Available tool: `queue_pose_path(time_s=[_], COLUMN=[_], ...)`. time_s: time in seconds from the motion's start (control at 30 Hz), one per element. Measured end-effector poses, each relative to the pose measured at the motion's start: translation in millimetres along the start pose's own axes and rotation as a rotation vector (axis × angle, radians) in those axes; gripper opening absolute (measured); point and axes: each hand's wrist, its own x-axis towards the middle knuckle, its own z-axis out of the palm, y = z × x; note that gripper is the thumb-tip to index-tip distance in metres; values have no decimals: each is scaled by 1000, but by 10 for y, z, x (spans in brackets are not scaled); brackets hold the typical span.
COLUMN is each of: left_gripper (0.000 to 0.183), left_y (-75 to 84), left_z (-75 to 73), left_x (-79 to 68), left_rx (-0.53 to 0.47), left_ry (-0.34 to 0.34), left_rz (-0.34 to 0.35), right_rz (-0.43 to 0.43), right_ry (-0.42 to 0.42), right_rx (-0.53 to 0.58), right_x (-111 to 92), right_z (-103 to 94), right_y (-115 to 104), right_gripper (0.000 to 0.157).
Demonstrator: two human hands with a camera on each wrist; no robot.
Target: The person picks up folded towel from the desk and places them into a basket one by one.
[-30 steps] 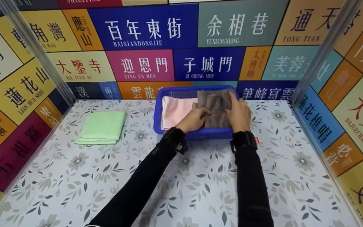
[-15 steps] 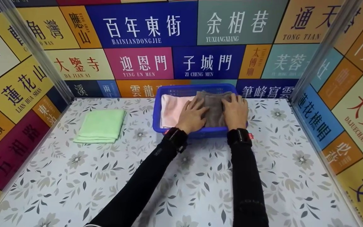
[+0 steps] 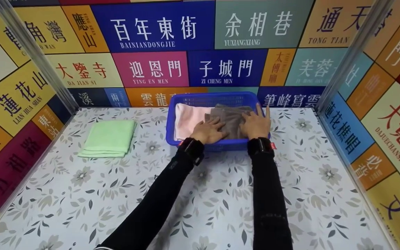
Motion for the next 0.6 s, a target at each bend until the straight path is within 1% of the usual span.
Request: queue_pose_path(time_s=[0.1, 0.33, 0.5, 0.6], left_gripper=[65, 64, 64, 63], left_y=[-22, -43, -24, -17], left_z=[-14, -50, -48, -21], left_x=[-8, -20, -25, -22], left_rx=[-21, -42, -48, -48], left_ry=[-18, -47, -51, -38], left_rz=[-12, -33, -14, 2], right_rz=[-3, -16, -11, -5], right_ry=[-30, -32, -31, 4], right_rx=[2, 37, 64, 109], right_x=[22, 45, 29, 15], right_z=[-22, -34, -5, 16], right_y=[-18, -34, -11, -6], right_gripper=[59, 59, 59, 58])
